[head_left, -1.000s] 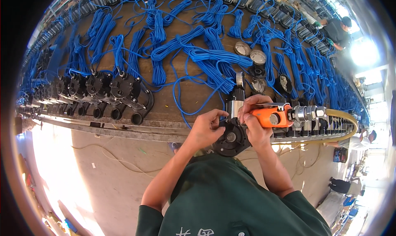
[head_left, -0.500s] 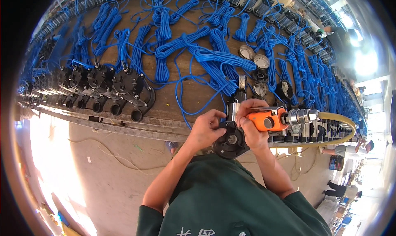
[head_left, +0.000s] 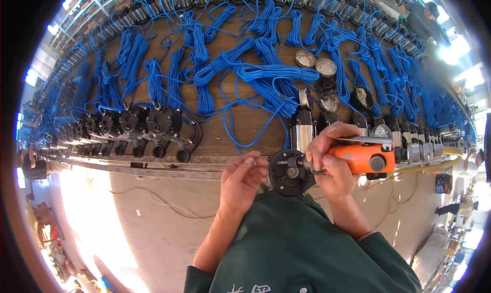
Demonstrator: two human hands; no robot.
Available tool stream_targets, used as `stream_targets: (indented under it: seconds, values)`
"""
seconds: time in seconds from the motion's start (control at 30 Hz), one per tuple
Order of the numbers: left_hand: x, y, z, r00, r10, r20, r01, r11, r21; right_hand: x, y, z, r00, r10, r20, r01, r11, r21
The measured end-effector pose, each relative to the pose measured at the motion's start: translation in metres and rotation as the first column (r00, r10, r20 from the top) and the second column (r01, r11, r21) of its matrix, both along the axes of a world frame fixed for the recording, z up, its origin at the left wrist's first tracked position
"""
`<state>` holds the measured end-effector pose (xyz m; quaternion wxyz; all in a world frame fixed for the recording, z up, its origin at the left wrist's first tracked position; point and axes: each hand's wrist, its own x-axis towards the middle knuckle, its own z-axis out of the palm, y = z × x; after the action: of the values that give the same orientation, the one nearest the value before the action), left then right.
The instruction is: The person assembles water pumps on a long workbench, taking screws from a dish and using an orange pneumatic screwdriver to secure the black base plates and silver pump housings one by one.
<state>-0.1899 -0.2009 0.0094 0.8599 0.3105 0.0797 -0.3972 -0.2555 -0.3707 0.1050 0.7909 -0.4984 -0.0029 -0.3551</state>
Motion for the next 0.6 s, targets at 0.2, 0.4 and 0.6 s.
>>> stream_targets:
  seconds: [0.2,0.4,0.6]
  values:
    - [-0.01,-0.011,0.019,0.992,-0.122,0.035,0.122,0.993,0.013,-0.009,-0.003,0.005,0.999,0.001,0.039,0.003,0.996,-0.095]
    - [-0.018,-0.024,0.029,0.987,-0.159,0.029,0.16,0.987,0.001,-0.018,-0.004,0.005,0.997,-0.027,0.072,0.033,0.996,-0.082]
    - [-0.021,-0.029,0.028,0.972,-0.235,-0.024,0.235,0.972,-0.007,-0.025,-0.005,0.005,0.996,-0.067,0.062,0.071,0.995,-0.064]
